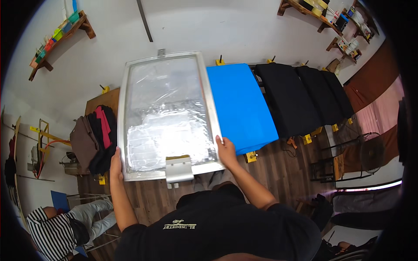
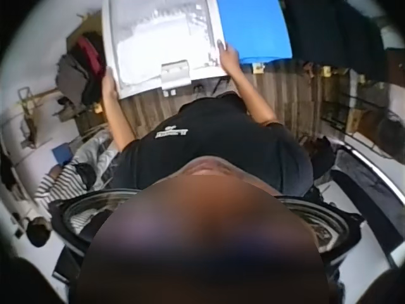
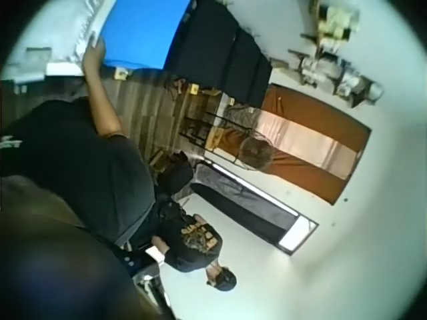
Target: The recorder is applying ink to black shirts using a screen printing frame and a squeegee across multiple printing stations.
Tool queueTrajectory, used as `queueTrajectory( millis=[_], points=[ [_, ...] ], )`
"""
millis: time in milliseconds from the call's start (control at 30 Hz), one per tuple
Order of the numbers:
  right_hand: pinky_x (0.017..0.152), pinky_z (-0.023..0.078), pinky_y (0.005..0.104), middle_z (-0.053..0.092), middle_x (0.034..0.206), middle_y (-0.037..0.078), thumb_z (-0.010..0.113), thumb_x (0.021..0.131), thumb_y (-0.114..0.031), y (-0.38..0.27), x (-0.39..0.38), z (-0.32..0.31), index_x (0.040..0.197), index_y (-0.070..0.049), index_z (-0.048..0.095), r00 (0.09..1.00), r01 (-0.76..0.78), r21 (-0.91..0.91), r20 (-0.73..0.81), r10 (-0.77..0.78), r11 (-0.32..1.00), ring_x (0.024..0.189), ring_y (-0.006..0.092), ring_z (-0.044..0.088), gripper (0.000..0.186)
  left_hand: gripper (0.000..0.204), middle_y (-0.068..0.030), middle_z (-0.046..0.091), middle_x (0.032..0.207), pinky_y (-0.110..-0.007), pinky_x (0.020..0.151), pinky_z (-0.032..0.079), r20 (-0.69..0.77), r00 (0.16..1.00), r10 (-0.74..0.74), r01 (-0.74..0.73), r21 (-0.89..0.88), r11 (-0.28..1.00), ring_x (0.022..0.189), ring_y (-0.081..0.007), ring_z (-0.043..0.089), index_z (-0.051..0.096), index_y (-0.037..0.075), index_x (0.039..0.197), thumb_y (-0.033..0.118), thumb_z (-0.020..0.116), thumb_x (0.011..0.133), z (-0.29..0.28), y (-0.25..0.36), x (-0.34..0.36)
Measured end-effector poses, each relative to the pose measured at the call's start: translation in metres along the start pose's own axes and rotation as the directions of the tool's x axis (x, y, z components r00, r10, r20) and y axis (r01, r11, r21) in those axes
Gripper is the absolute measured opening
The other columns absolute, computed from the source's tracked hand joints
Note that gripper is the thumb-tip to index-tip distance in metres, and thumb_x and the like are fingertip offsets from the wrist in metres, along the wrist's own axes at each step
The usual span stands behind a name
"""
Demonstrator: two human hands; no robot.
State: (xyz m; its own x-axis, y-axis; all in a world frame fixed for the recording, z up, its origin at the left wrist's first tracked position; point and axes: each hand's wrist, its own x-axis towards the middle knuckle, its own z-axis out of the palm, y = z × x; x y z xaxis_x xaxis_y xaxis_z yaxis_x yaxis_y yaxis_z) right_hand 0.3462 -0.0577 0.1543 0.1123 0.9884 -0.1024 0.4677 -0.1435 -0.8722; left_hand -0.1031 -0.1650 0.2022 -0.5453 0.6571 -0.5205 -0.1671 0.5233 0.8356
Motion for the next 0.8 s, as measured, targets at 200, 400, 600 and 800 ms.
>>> queueTrajectory(
  millis=[200, 400, 600, 800],
  points=[
    [0.072, 0.043, 0.0275, 0.059, 0.08, 0.0, 0.053, 0.107, -0.031, -0.003, -0.048, -0.022, 0.093, 0.004, 0.067, 0.993, -0.059, 0.077, -0.099, 0.067, 0.995, 0.081, 0.007, 0.049, 0.04, 0.059, -0.0108, 0.068, 0.123, -0.032, 0.101, 0.045, 0.19, 0.981, -0.049, 0.09, -0.219, 0.972, 0.112, -0.0179, 0.062, 0.06, -0.002, 0.136, 0.047, 0.048, 0.107, 0.012, 0.035, -0.003],
    [0.071, 0.046, 0.0284, 0.066, 0.083, 0.003, 0.048, 0.109, -0.034, -0.021, -0.115, 0.002, 0.094, 0.005, 0.067, 0.936, -0.179, 0.138, -0.281, 0.212, 0.974, 0.077, 0.0102, 0.055, 0.046, 0.057, -0.01, 0.07, 0.12, -0.031, 0.098, 0.048, 0.523, 0.852, -0.018, 0.158, -0.224, 0.962, 0.108, -0.0184, 0.065, 0.064, 0.002, 0.13, 0.051, 0.049, 0.105, 0.014, 0.02, 0.084],
    [0.076, 0.049, 0.0309, 0.07, 0.091, 0.008, 0.048, 0.109, -0.034, -0.047, -0.17, 0.056, 0.104, 0.009, 0.068, 0.792, -0.187, 0.181, -0.553, 0.257, 0.966, 0.082, 0.0135, 0.059, 0.048, 0.062, -0.0148, 0.066, 0.128, -0.031, 0.098, 0.049, 0.731, 0.682, 0.022, 0.078, -0.103, 0.992, 0.111, -0.0211, 0.064, 0.055, 0.001, 0.143, 0.051, 0.047, 0.105, 0.037, 0.039, 0.166],
    [0.073, 0.047, 0.0301, 0.065, 0.084, 0.006, 0.047, 0.109, -0.037, -0.088, -0.209, 0.116, 0.093, 0.007, 0.065, 0.591, -0.269, 0.125, -0.762, 0.266, 0.955, 0.076, 0.0131, 0.054, 0.051, 0.064, -0.0168, 0.068, 0.118, -0.034, 0.091, 0.053, 0.947, 0.291, -0.135, 0.211, 0.074, 0.975, 0.102, -0.0233, 0.067, 0.056, -0.005, 0.137, 0.05, 0.048, 0.105, 0.081, 0.07, 0.228]
  ],
)
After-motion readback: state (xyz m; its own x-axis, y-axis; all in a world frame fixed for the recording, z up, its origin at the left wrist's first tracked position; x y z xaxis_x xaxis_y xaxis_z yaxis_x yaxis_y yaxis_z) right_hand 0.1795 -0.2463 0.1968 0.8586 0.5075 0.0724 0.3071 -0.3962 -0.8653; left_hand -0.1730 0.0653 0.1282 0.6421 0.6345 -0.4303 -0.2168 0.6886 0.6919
